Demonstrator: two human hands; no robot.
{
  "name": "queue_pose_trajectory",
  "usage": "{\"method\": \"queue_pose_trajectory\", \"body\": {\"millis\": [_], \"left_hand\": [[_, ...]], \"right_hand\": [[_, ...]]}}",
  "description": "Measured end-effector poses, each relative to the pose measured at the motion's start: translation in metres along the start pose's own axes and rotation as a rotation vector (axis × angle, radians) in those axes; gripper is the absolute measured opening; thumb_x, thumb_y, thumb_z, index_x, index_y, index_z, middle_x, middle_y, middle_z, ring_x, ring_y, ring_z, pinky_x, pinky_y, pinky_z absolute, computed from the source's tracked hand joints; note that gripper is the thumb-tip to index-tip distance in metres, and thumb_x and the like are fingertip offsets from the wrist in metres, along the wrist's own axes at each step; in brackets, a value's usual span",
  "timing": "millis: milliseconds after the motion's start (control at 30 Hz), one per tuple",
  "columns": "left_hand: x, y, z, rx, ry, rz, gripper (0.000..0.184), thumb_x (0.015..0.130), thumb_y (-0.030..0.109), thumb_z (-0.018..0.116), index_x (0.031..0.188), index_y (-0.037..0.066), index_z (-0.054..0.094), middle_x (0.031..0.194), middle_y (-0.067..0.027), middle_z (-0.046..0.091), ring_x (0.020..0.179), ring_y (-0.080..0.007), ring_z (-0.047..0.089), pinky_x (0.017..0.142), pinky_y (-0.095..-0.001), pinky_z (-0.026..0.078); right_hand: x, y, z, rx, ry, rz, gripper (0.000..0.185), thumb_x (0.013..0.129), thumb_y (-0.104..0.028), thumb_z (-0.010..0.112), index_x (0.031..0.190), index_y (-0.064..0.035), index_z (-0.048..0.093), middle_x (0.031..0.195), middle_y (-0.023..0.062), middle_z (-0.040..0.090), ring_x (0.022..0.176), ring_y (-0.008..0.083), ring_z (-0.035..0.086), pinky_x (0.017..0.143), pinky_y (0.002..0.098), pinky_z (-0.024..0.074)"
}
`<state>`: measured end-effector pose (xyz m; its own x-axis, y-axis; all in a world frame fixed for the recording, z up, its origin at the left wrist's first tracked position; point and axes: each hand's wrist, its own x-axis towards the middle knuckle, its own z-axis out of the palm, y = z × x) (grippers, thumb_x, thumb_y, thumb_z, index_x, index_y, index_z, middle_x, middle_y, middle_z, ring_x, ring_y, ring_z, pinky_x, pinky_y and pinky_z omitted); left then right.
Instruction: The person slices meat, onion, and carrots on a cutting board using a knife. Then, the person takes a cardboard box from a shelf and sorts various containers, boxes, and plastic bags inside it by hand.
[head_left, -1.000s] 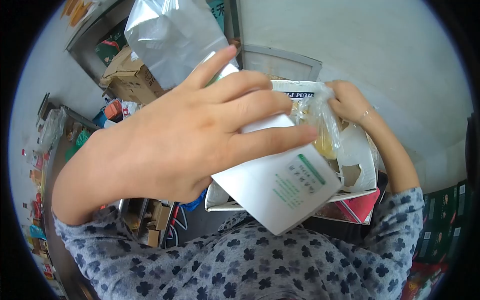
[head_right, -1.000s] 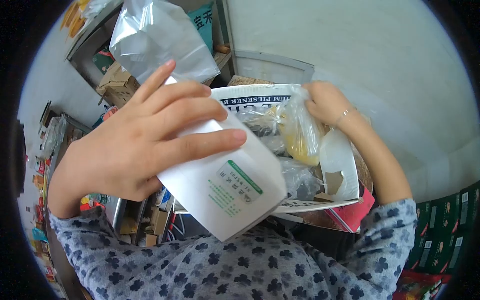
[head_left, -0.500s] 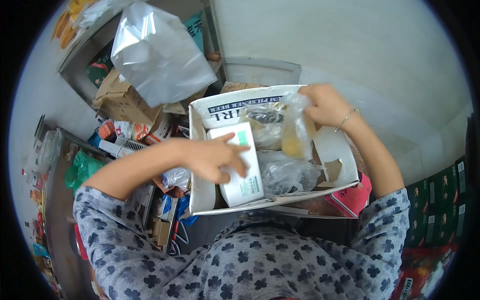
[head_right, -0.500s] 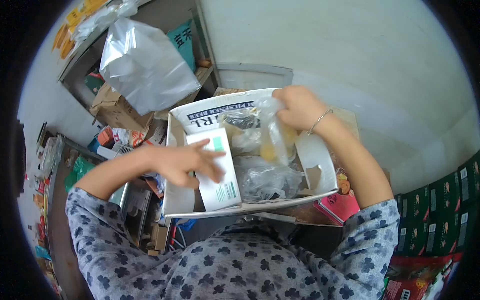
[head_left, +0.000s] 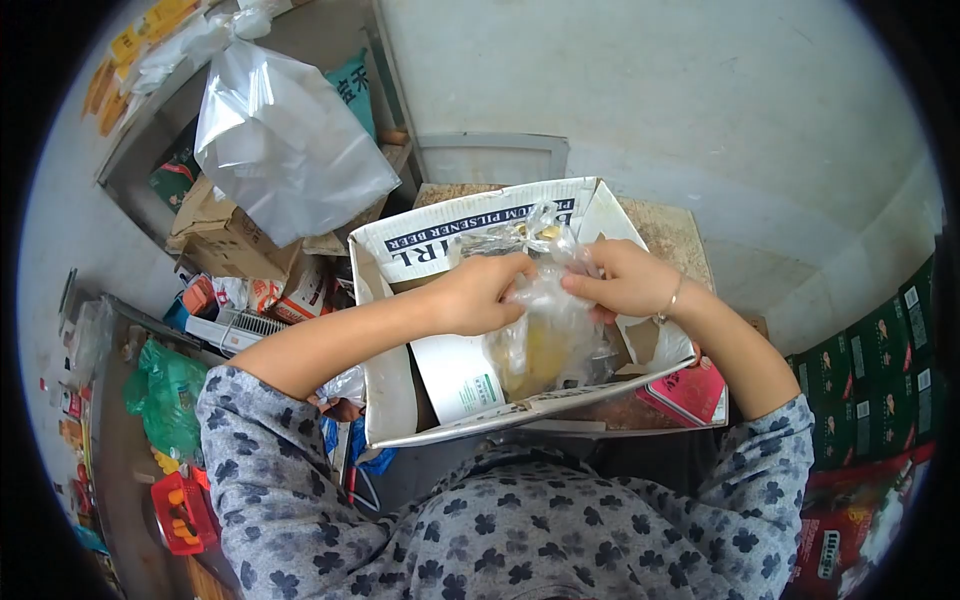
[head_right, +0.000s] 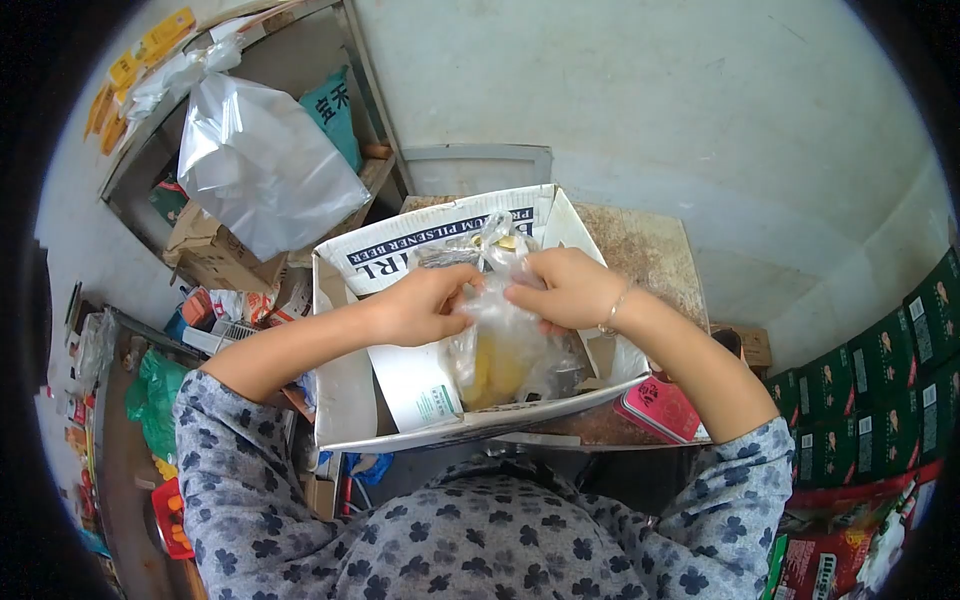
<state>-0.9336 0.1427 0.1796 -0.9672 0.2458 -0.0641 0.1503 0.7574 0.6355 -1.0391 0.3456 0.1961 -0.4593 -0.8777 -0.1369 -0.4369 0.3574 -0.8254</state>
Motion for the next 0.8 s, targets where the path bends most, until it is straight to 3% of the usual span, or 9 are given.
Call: {"method": "queue_pose_trajectory", "body": {"millis": [67,200,267,333,400,433,633,733,800], "left_hand": [[-0.004,-0.008,-0.005,-0.035,-0.053,-0.032,0.038,0.079,0.009,0.065,0.113,0.001,0.050,0.069,-0.0067,0.055,0.065,-0.0177,0.056,0.060,-0.0312,0.045],[-0.020,-0.013,-0.014,0.026,-0.189,-0.068,0.025,0.084,0.011,0.062,0.106,0.001,0.056,0.071,-0.0060,0.057,0.066,-0.0148,0.055,0.062,-0.0292,0.045],[-0.027,-0.013,-0.012,-0.124,-0.202,-0.087,0.015,0.088,0.012,0.057,0.096,0.001,0.060,0.071,-0.0047,0.057,0.067,-0.0132,0.055,0.062,-0.0297,0.045],[-0.025,-0.022,-0.004,-0.129,-0.117,-0.030,0.014,0.089,0.013,0.055,0.094,0.001,0.061,0.071,-0.0038,0.056,0.065,-0.0117,0.054,0.061,-0.0288,0.044],[-0.023,-0.025,-0.005,-0.133,-0.022,0.030,0.015,0.091,0.014,0.053,0.092,0.001,0.061,0.071,-0.0028,0.056,0.064,-0.0102,0.053,0.060,-0.0279,0.044],[-0.022,-0.024,-0.011,-0.153,-0.062,-0.075,0.015,0.091,0.014,0.054,0.091,0.002,0.061,0.071,-0.0019,0.057,0.063,-0.0090,0.052,0.059,-0.0267,0.043],[-0.016,-0.009,-0.020,-0.244,-0.216,-0.161,0.014,0.087,0.016,0.060,0.084,0.002,0.058,0.066,-0.0001,0.055,0.059,-0.0087,0.050,0.055,-0.0262,0.042],[-0.007,0.002,-0.014,0.010,-0.021,0.014,0.019,0.084,0.018,0.065,0.085,0.001,0.056,0.064,-0.0040,0.054,0.058,-0.0131,0.052,0.054,-0.0291,0.043],[-0.005,0.000,-0.006,0.043,0.348,0.204,0.027,0.078,0.020,0.069,0.079,-0.002,0.053,0.064,-0.0125,0.055,0.057,-0.0298,0.055,0.056,-0.0369,0.043]], "right_hand": [[0.003,0.003,-0.002,0.027,0.036,0.181,0.027,0.092,-0.025,0.053,0.096,0.0014,0.058,0.069,0.0095,0.063,0.054,0.0139,0.061,0.049,0.0283,0.0502],[-0.006,-0.005,-0.013,-0.021,0.098,0.096,0.031,0.095,-0.029,0.050,0.096,0.0017,0.056,0.070,0.0108,0.063,0.055,0.0145,0.063,0.049,0.0290,0.0514],[-0.010,-0.017,-0.011,0.501,0.149,0.218,0.036,0.095,-0.032,0.049,0.092,0.0029,0.056,0.073,0.0136,0.063,0.054,0.0160,0.062,0.048,0.0285,0.0506],[-0.006,-0.018,-0.008,0.588,0.091,0.201,0.042,0.094,-0.038,0.051,0.094,0.0035,0.055,0.078,0.0159,0.063,0.062,0.0194,0.065,0.055,0.0299,0.0516],[-0.003,-0.013,-0.001,-0.022,0.004,-0.050,0.050,0.090,-0.044,0.057,0.101,0.0043,0.053,0.082,0.0182,0.063,0.074,0.0242,0.066,0.065,0.0335,0.0526],[-0.006,-0.018,0.001,-0.357,-0.064,0.031,0.055,0.082,-0.041,0.068,0.108,0.0042,0.052,0.087,0.0172,0.063,0.085,0.0271,0.064,0.072,0.0345,0.0520],[0.025,-0.001,0.038,-0.450,-0.066,-0.083,0.054,0.075,-0.021,0.066,0.117,0.0039,0.043,0.089,0.0258,0.062,0.084,0.0413,0.061,0.077,0.0444,0.0489],[0.035,0.000,0.037,-0.430,0.003,-0.090,0.052,0.075,-0.012,0.061,0.120,0.0019,0.041,0.088,0.0241,0.062,0.084,0.0406,0.061,0.076,0.0454,0.0482],[0.033,-0.002,0.033,-0.392,0.045,-0.136,0.051,0.075,-0.008,0.058,0.121,0.0007,0.039,0.087,0.0233,0.062,0.084,0.0400,0.062,0.074,0.0461,0.0477]]}}
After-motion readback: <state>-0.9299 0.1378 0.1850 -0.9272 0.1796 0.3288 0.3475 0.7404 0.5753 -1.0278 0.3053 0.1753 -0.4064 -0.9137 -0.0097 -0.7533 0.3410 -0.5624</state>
